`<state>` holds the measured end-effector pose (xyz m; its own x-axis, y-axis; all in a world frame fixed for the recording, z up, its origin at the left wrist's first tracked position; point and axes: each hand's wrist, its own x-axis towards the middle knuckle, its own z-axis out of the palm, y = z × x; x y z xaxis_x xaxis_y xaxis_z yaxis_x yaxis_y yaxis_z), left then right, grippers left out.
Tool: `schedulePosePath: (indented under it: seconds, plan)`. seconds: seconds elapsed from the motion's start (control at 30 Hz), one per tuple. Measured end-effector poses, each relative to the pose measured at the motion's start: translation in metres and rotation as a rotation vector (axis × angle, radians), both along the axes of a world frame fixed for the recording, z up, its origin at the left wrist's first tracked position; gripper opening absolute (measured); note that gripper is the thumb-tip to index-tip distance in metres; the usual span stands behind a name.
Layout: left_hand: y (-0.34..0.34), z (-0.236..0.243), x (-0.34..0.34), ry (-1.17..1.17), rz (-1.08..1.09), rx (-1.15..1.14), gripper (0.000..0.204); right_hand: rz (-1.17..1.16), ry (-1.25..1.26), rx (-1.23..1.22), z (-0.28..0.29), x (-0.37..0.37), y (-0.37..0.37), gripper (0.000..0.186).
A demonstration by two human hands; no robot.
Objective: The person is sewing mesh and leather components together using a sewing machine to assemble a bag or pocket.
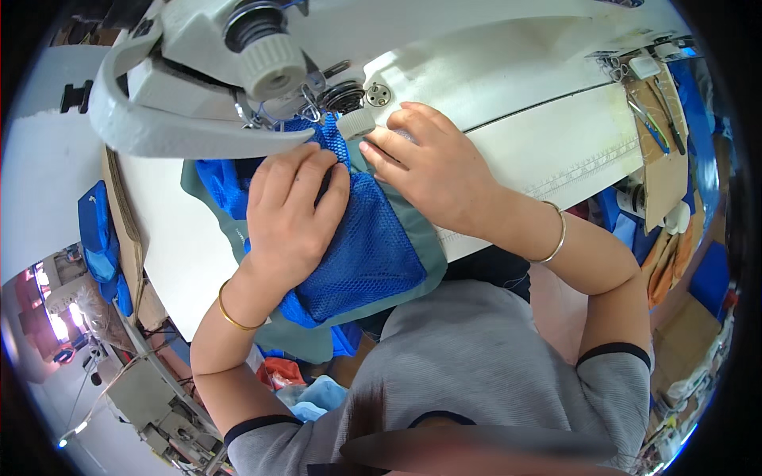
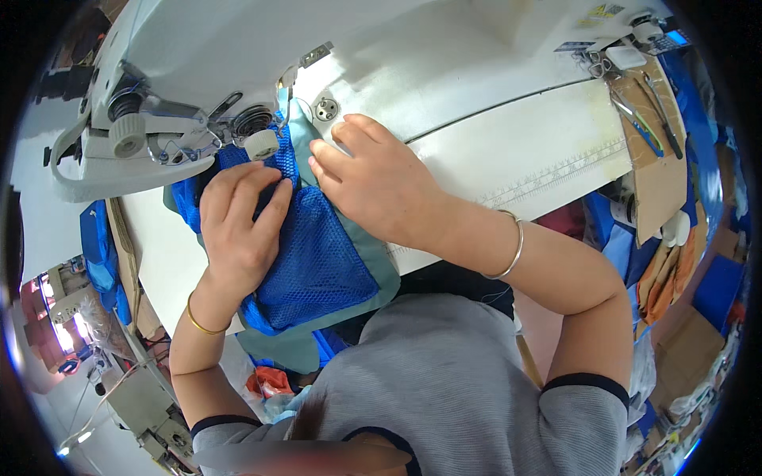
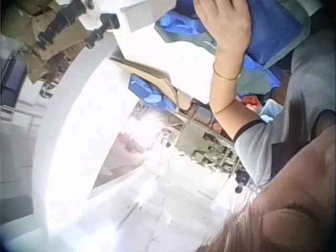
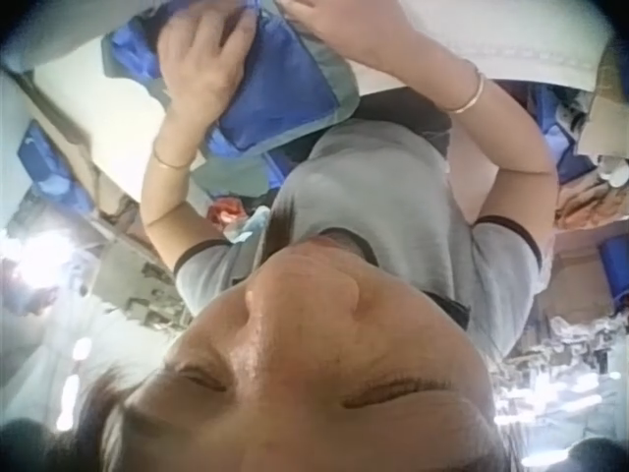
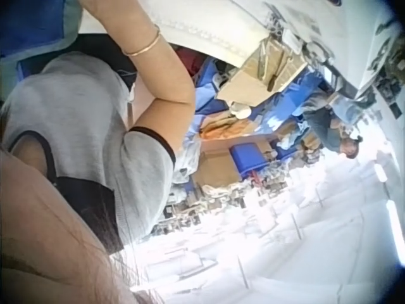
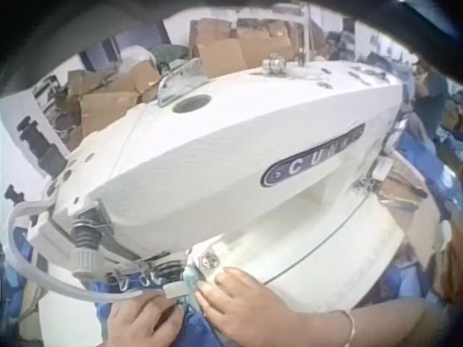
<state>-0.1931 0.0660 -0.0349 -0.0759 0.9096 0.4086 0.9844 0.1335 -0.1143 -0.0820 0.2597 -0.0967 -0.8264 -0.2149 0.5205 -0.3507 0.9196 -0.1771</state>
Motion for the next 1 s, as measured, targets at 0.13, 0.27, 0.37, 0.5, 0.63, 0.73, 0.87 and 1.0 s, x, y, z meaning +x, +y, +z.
schedulePosePath:
  seconds: [0.13,0.27,0.37,0.5,0.63,0.73,0.87,1.0]
  plan:
    - [-0.003,-0.01,-0.001,-0.072,-0.073,-0.04,0.028,-0.01,0.022,-0.023,-0.001,-0.001,-0.002,0.033]
    - [-0.004,-0.003,0.0,-0.137,-0.026,-0.191,0.029,-0.02,-0.021,-0.093,0.004,0.001,-0.002,0.028]
    - [0.001,-0.004,0.002,-0.15,-0.019,-0.079,0.03,0.048,-0.023,-0.087,0.011,0.01,-0.002,0.025]
    - [-0.002,-0.012,0.004,-0.122,-0.042,-0.029,0.031,0.039,0.047,-0.062,0.004,0.01,-0.004,0.025]
    - [-0.003,-0.012,0.006,-0.098,-0.061,-0.042,0.031,0.069,0.046,-0.091,0.002,0.007,-0.004,0.027]
    - [-0.004,-0.014,0.006,-0.098,-0.074,-0.011,0.03,0.08,0.008,-0.139,0.002,0.003,-0.001,0.029]
    - [-0.004,-0.01,0.005,-0.094,-0.076,0.012,0.031,0.123,-0.01,-0.132,0.003,-0.002,0.006,0.028]
    - [-0.002,-0.003,0.008,-0.118,-0.035,-0.032,0.033,0.155,-0.001,-0.084,0.007,-0.001,0.009,0.027]
